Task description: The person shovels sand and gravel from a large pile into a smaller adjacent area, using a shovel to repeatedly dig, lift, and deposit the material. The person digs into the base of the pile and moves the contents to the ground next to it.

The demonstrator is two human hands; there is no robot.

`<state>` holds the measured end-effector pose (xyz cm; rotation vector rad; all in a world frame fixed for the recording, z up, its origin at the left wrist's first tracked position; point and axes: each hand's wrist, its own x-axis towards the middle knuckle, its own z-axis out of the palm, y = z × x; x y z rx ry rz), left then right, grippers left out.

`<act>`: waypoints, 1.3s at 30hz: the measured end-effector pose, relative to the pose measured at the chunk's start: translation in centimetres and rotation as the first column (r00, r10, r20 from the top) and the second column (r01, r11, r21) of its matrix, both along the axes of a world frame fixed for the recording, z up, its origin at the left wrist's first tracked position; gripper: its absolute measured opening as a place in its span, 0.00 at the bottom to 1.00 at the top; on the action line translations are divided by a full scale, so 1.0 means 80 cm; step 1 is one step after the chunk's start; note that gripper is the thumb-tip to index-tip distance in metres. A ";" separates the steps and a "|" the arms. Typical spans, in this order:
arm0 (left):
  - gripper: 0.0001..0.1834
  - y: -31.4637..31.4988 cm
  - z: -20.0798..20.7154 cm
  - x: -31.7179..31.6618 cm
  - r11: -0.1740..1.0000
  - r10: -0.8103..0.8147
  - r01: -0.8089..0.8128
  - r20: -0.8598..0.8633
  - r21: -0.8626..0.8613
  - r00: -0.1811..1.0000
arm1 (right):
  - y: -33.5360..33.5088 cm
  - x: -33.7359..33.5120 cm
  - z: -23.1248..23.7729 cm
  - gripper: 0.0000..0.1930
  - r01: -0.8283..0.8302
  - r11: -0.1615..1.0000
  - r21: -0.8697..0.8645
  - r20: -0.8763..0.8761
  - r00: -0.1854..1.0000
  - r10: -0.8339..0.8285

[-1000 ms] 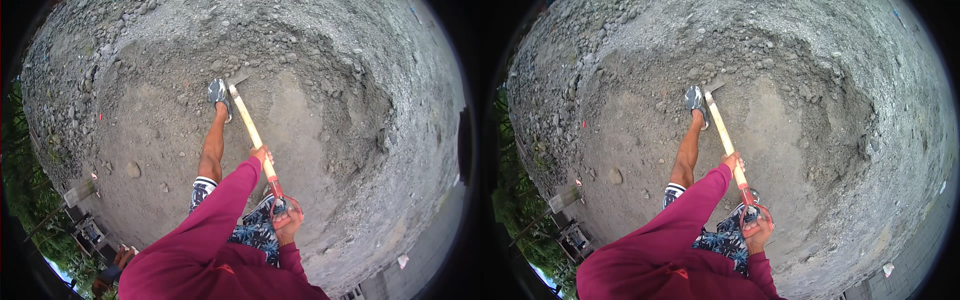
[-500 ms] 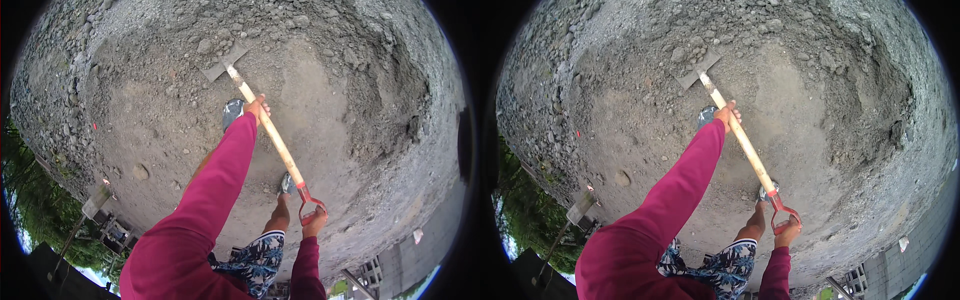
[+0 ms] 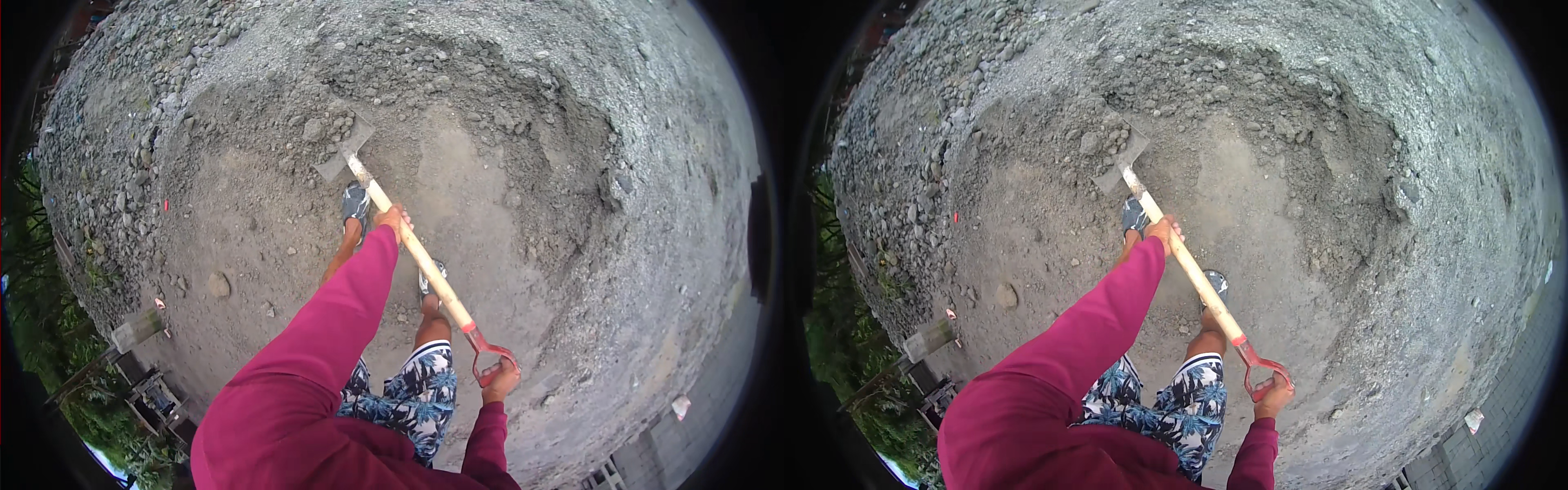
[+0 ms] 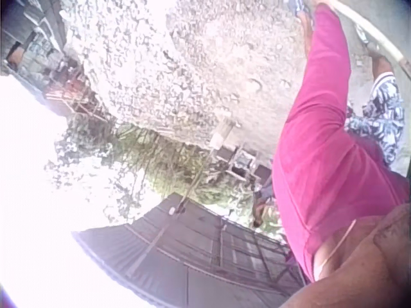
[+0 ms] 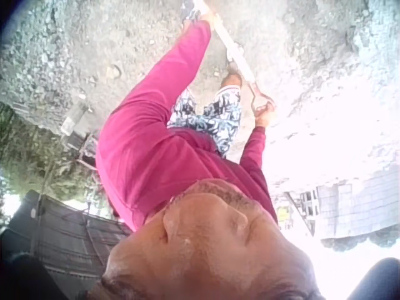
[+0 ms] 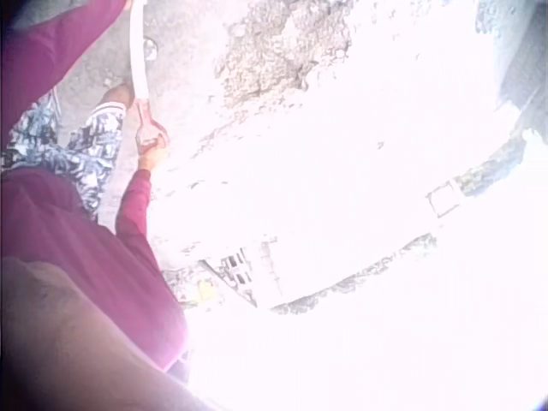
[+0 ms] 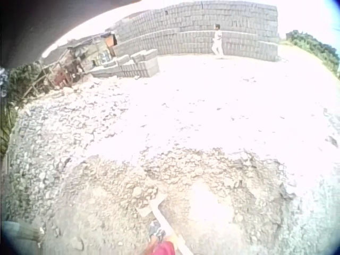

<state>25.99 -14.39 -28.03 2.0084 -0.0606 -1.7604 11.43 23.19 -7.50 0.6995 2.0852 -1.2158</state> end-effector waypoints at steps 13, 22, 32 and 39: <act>0.07 0.326 0.187 0.060 0.882 0.465 -0.450 -0.415 0.140 0.782 | 0.177 -0.091 0.260 0.06 -0.472 0.881 0.048 -0.252 0.847 0.467; 0.10 0.614 0.232 0.471 0.533 0.806 -0.843 -0.345 0.069 0.482 | 0.176 0.141 0.293 0.06 -0.920 0.389 -0.044 -0.177 0.391 0.903; 0.09 0.943 0.465 0.919 0.362 0.932 -0.848 0.114 -0.388 0.345 | 0.152 0.617 0.399 0.21 -0.295 -0.901 -0.318 -0.868 -0.293 0.402; 0.11 0.761 0.391 0.791 0.314 0.921 -0.840 -0.075 -0.443 0.383 | 0.081 0.433 0.334 0.25 -0.796 -0.228 -0.560 -0.223 -0.120 0.967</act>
